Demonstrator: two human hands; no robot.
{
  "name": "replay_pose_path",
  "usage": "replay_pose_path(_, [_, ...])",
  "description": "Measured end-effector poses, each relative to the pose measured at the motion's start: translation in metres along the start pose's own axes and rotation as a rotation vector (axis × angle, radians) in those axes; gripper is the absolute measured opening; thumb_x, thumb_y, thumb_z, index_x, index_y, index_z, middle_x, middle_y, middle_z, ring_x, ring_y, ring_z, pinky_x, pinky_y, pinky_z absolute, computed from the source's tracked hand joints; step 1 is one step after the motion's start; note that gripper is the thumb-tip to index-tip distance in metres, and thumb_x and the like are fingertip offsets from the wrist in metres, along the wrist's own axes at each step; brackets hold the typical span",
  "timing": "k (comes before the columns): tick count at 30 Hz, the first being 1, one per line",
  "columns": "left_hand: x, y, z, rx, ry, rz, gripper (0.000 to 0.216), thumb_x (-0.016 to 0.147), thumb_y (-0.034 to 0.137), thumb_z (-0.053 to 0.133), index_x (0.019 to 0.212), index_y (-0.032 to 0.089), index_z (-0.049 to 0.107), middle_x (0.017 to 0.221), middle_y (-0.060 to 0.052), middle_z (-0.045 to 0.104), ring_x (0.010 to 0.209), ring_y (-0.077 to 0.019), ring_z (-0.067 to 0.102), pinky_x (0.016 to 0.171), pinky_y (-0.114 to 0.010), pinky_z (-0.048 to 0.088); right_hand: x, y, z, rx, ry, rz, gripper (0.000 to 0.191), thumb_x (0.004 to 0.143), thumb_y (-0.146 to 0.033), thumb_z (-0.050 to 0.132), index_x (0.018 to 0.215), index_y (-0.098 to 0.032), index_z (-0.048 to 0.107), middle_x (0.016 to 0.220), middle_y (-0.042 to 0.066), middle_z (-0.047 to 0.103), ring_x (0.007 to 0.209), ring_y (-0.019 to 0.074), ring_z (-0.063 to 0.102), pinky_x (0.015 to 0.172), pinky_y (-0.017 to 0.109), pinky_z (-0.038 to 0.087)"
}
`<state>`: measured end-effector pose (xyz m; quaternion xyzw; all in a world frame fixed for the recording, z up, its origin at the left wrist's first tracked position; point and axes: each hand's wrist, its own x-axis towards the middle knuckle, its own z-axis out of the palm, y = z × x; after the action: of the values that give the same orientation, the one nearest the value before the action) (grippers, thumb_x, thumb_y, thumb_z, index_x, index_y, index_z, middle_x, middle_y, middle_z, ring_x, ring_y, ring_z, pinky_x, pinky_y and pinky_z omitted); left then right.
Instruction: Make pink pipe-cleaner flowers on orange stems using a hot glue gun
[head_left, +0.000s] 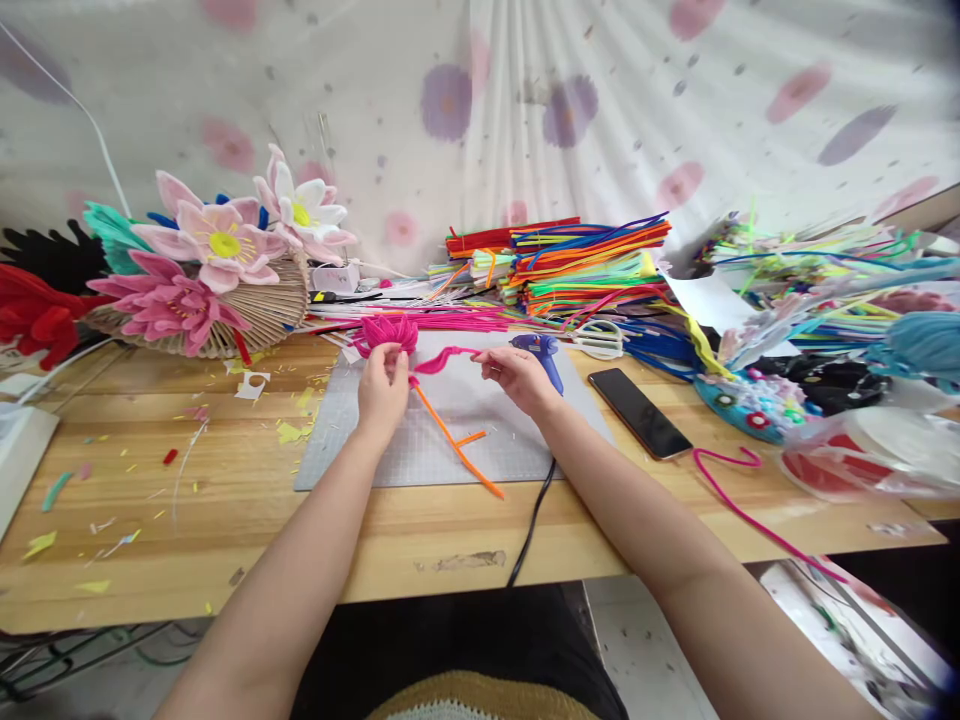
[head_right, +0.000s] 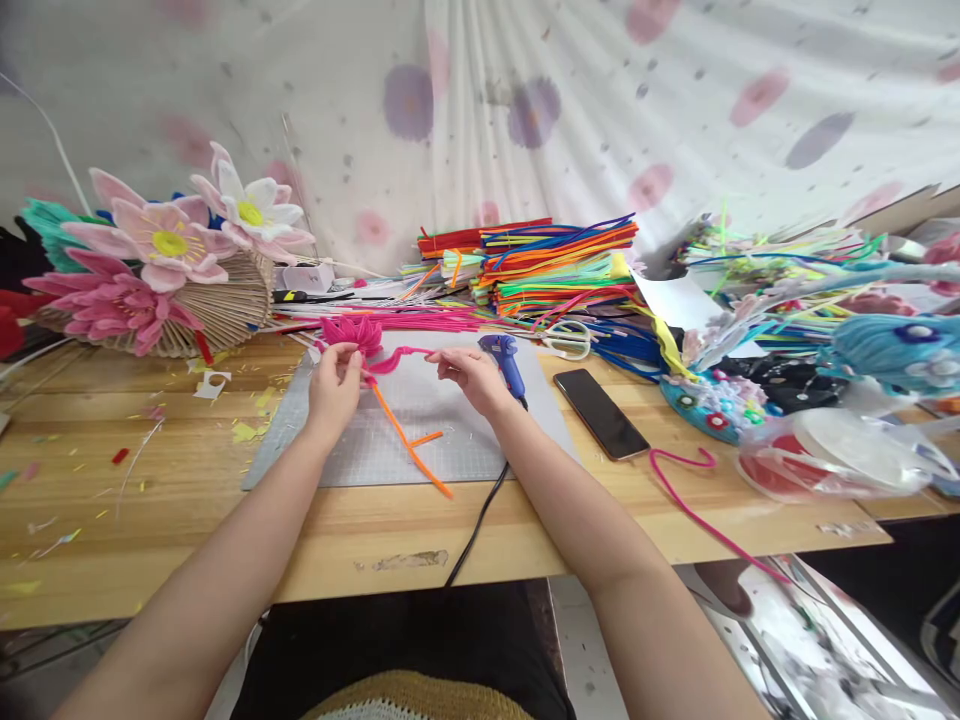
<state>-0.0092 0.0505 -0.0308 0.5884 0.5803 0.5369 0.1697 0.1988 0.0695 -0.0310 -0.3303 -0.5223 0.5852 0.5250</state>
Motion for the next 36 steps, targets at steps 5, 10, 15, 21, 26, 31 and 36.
replay_pose_path(5, [-0.002, 0.014, -0.004, -0.042, -0.071, 0.044, 0.028, 0.082, 0.038, 0.045, 0.095, 0.017, 0.058, 0.087, -0.007, 0.065, 0.067, -0.0131, 0.059, 0.063, -0.026, 0.047, -0.009, 0.003, -0.010, 0.123, -0.079, 0.075, 0.016, 0.067, -0.032, 0.064, 0.070, -0.018, 0.071, 0.078, 0.004, 0.066, 0.062, 0.0096, 0.052, 0.060, 0.024, 0.043])
replay_pose_path(10, [-0.004, 0.014, 0.002, -0.372, -0.317, -0.164, 0.038, 0.078, 0.040, 0.053, 0.110, 0.019, 0.052, 0.101, -0.009, 0.061, 0.072, -0.0158, 0.063, 0.048, -0.024, 0.050, -0.008, 0.007, -0.004, 0.182, -0.118, 0.115, 0.016, 0.067, -0.032, 0.064, 0.071, -0.017, 0.071, 0.081, 0.004, 0.066, 0.062, 0.0090, 0.052, 0.062, 0.024, 0.043])
replay_pose_path(15, [-0.009, 0.025, 0.006, -0.584, -0.451, -0.460, 0.032, 0.075, 0.033, 0.059, 0.101, 0.015, 0.056, 0.088, -0.008, 0.063, 0.064, -0.0159, 0.064, 0.044, -0.025, 0.051, -0.011, 0.007, 0.000, 0.149, -0.137, 0.146, 0.017, 0.067, -0.033, 0.065, 0.069, -0.017, 0.070, 0.077, 0.003, 0.066, 0.062, 0.0093, 0.053, 0.063, 0.024, 0.043])
replay_pose_path(21, [-0.006, 0.022, 0.003, -0.580, -0.321, -0.479, 0.016, 0.068, 0.020, 0.064, 0.081, 0.013, 0.060, 0.070, -0.002, 0.062, 0.055, -0.0110, 0.061, 0.040, -0.018, 0.046, -0.009, -0.004, -0.009, -0.075, -0.033, 0.160, 0.022, 0.065, -0.035, 0.067, 0.080, -0.019, 0.070, 0.109, 0.006, 0.063, 0.081, 0.0117, 0.058, 0.070, 0.024, 0.045])
replay_pose_path(26, [-0.004, 0.014, 0.005, -0.550, -0.218, -0.388, 0.017, 0.069, 0.021, 0.062, 0.083, 0.013, 0.059, 0.067, -0.001, 0.062, 0.055, -0.0124, 0.061, 0.041, -0.020, 0.047, -0.022, -0.045, -0.046, -0.351, -0.108, 0.217, 0.030, 0.066, -0.043, 0.067, 0.072, -0.014, 0.069, 0.098, 0.011, 0.066, 0.085, 0.0169, 0.060, 0.068, 0.026, 0.046])
replay_pose_path(31, [-0.004, 0.008, 0.008, -0.475, -0.195, -0.326, 0.017, 0.070, 0.023, 0.059, 0.084, 0.013, 0.059, 0.065, -0.002, 0.061, 0.054, -0.0125, 0.060, 0.040, -0.020, 0.046, -0.034, -0.056, -0.095, -0.655, 0.076, 0.363, 0.045, 0.065, -0.057, 0.062, 0.056, -0.013, 0.060, 0.061, 0.006, 0.060, 0.058, 0.0122, 0.054, 0.055, 0.026, 0.042])
replay_pose_path(36, [-0.003, 0.000, 0.009, -0.316, -0.151, -0.225, 0.021, 0.072, 0.027, 0.057, 0.088, 0.015, 0.061, 0.052, 0.002, 0.055, 0.042, -0.0082, 0.050, 0.035, -0.017, 0.036, -0.019, -0.023, -0.100, -0.701, 0.342, 0.161, 0.044, 0.060, -0.056, 0.064, 0.076, -0.015, 0.061, 0.068, 0.003, 0.059, 0.061, 0.0121, 0.051, 0.056, 0.026, 0.040])
